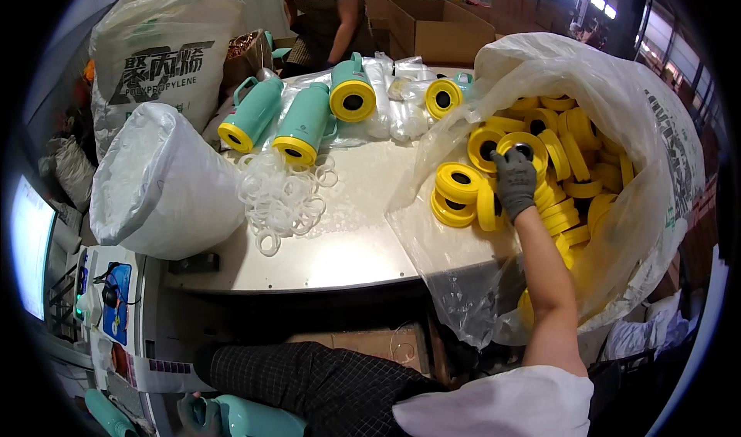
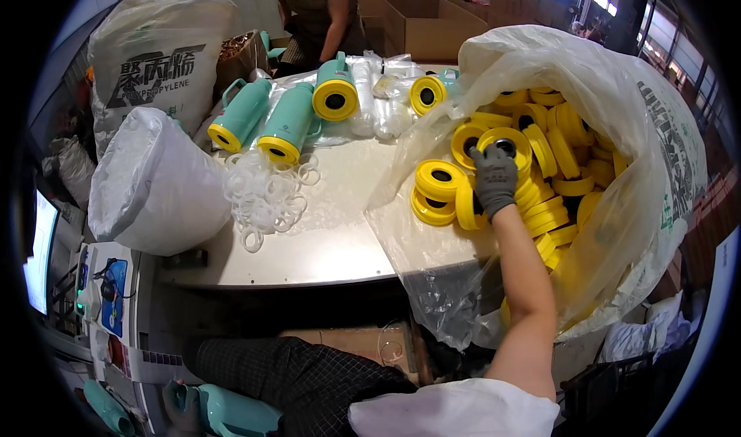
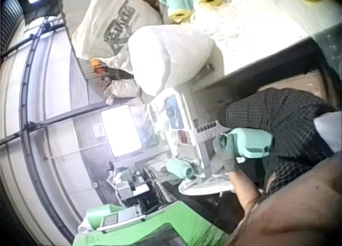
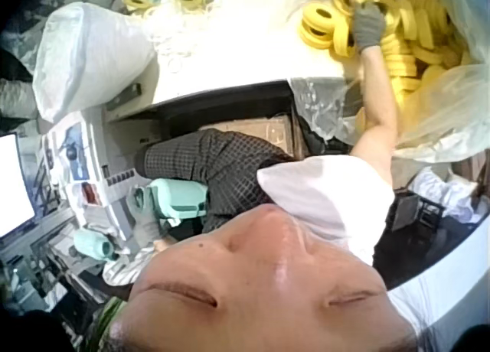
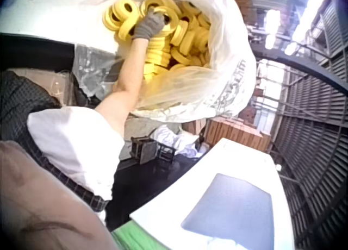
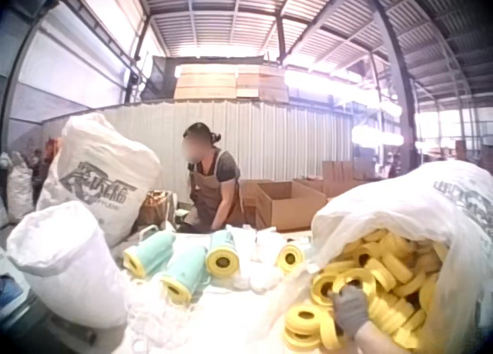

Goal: The person assembles teal water bottles by hand, inserting clear plastic rings into the necks and screwing on yellow caps. The person handles the bottles one at a time, placing the finished units into a white bag.

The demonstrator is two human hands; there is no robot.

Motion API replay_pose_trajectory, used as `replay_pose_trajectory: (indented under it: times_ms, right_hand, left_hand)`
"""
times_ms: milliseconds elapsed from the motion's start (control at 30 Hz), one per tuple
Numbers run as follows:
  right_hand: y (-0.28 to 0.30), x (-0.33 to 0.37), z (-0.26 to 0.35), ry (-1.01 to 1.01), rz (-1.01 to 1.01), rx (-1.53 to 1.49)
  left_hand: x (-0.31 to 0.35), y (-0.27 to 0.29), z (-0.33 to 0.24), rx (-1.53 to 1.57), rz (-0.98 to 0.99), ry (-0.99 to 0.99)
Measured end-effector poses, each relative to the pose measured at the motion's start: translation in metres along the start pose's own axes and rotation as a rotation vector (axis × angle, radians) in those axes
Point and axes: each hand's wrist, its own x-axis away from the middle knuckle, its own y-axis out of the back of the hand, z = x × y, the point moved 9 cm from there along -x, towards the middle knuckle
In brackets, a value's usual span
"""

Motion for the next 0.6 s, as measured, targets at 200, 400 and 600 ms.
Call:
replay_pose_trajectory:
  times_ms: [200, 400, 600]
  right_hand:
    - [0.029, 0.005, 0.015, 0.128, -0.17, -0.092]
    - [0.124, -0.004, 0.058, 0.187, -0.459, -0.265]
    - [0.133, 0.047, 0.278, -0.069, 0.144, -2.091]
  left_hand:
    - [0.011, 0.008, 0.02, 0.113, -0.059, 0.042]
    - [0.012, 0.001, 0.004, 0.136, -0.038, 0.053]
    - [0.047, 0.034, -0.017, -0.013, -0.031, 0.018]
